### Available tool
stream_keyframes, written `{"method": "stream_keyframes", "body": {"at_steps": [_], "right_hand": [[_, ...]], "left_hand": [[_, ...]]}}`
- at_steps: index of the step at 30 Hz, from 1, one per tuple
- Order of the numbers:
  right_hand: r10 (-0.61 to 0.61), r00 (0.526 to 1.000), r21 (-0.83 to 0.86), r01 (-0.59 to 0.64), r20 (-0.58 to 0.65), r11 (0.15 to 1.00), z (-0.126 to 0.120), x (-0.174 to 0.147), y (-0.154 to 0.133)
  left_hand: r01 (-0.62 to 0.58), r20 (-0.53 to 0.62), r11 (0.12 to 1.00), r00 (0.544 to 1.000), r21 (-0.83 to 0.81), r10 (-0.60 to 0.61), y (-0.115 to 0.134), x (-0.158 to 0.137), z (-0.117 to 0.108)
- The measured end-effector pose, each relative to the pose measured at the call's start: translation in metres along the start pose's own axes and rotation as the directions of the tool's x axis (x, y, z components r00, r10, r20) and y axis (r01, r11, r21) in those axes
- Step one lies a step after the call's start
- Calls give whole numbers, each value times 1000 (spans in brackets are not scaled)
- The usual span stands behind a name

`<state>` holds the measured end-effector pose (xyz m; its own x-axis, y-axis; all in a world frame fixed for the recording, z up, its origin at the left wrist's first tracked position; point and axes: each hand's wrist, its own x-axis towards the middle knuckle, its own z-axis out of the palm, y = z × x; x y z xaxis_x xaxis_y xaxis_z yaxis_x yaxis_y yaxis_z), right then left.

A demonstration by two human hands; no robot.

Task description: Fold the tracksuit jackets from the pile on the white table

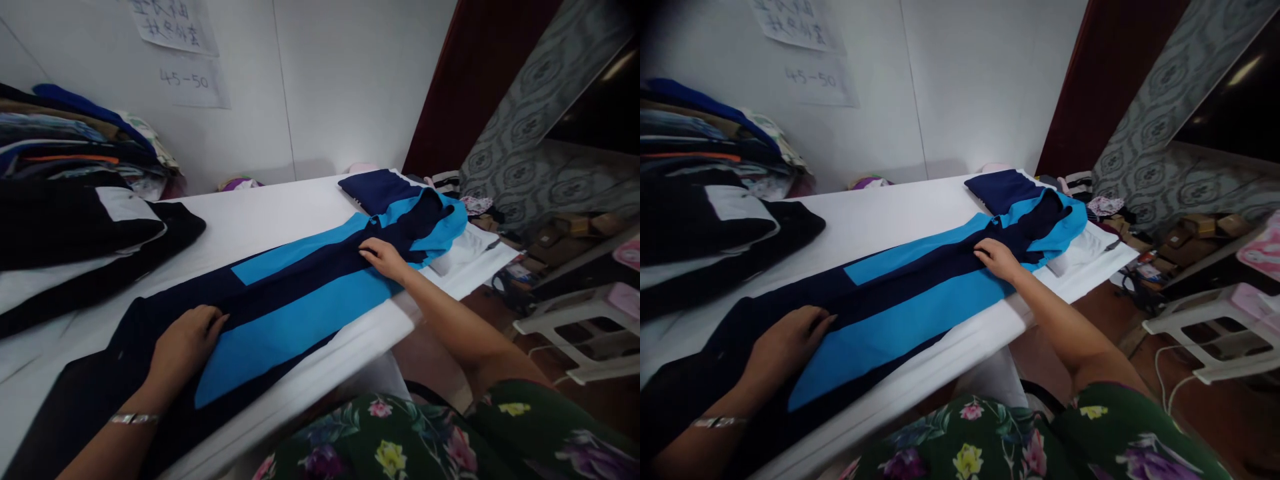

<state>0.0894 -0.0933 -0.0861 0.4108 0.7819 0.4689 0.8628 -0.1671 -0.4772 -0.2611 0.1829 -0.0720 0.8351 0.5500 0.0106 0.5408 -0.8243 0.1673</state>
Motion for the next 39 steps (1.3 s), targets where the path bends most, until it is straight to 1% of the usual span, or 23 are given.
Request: {"method": "stream_keyframes", "body": {"at_steps": [2,4,5,7,9,12,14,16,18,19,22,25,27,29,30,32,33,35,37,39], "right_hand": [[66,985,-31,-71,-159,997,-17,-31,5],[124,960,-83,-149,-250,985,-29,-63,14],[141,955,-106,-173,-263,979,-33,-78,19],[149,959,-148,-188,-243,971,-35,-99,28],[146,964,-191,-189,-221,963,-34,-107,35],[132,968,-239,-183,-213,954,-31,-98,39],[121,973,-227,-166,-197,960,-31,-86,38],[132,970,-181,-169,-202,969,-34,-75,36],[155,963,-119,-184,-220,976,-37,-67,33],[161,964,-88,-182,-210,979,-38,-65,32],[131,984,-38,-136,-118,990,-38,-63,32],[80,995,-57,-84,-60,995,-33,-64,35],[55,996,-66,-60,-75,996,-30,-64,35],[32,992,-66,-41,-123,997,-31,-63,31],[21,988,-65,-31,-151,997,-32,-63,27],[6,981,-49,-16,-194,999,-38,-60,18],[16,979,-33,-23,-203,999,-42,-58,14],[88,978,5,-89,-190,996,-48,-52,8],[190,969,37,-186,-160,982,-53,-44,8],[259,959,68,-253,-113,965,-57,-32,13]], "left_hand": [[20,24,1000,1000,-19,-20,1,-1,-3],[35,41,999,999,-36,-33,0,-1,-4],[39,43,998,998,-43,-38,0,0,-4],[46,47,998,998,-51,-43,-2,1,-2],[69,57,997,996,-46,-66,-3,3,-1],[120,79,990,990,-68,-114,-5,3,-1],[132,83,985,989,-114,-123,-5,2,-2],[112,62,983,993,-149,-103,-5,-1,-3],[67,37,986,997,-155,-62,-6,-4,-4],[46,28,987,999,-153,-42,-6,-4,-4],[26,9,988,1000,-150,-25,-8,-6,-5],[56,-12,987,998,-151,-59,-13,-6,-6],[68,-24,985,997,-160,-73,-16,-7,-5],[75,-21,982,997,-174,-80,-19,-7,-5],[83,-5,980,996,-180,-85,-20,-7,-5],[125,62,975,991,-184,-116,-22,-6,-5],[156,102,971,985,-182,-139,-22,-6,-5],[212,175,961,968,-179,-181,-22,-5,-6],[235,205,955,959,-180,-197,-20,-3,-7],[238,211,955,957,-175,-199,-18,-1,-10]]}}
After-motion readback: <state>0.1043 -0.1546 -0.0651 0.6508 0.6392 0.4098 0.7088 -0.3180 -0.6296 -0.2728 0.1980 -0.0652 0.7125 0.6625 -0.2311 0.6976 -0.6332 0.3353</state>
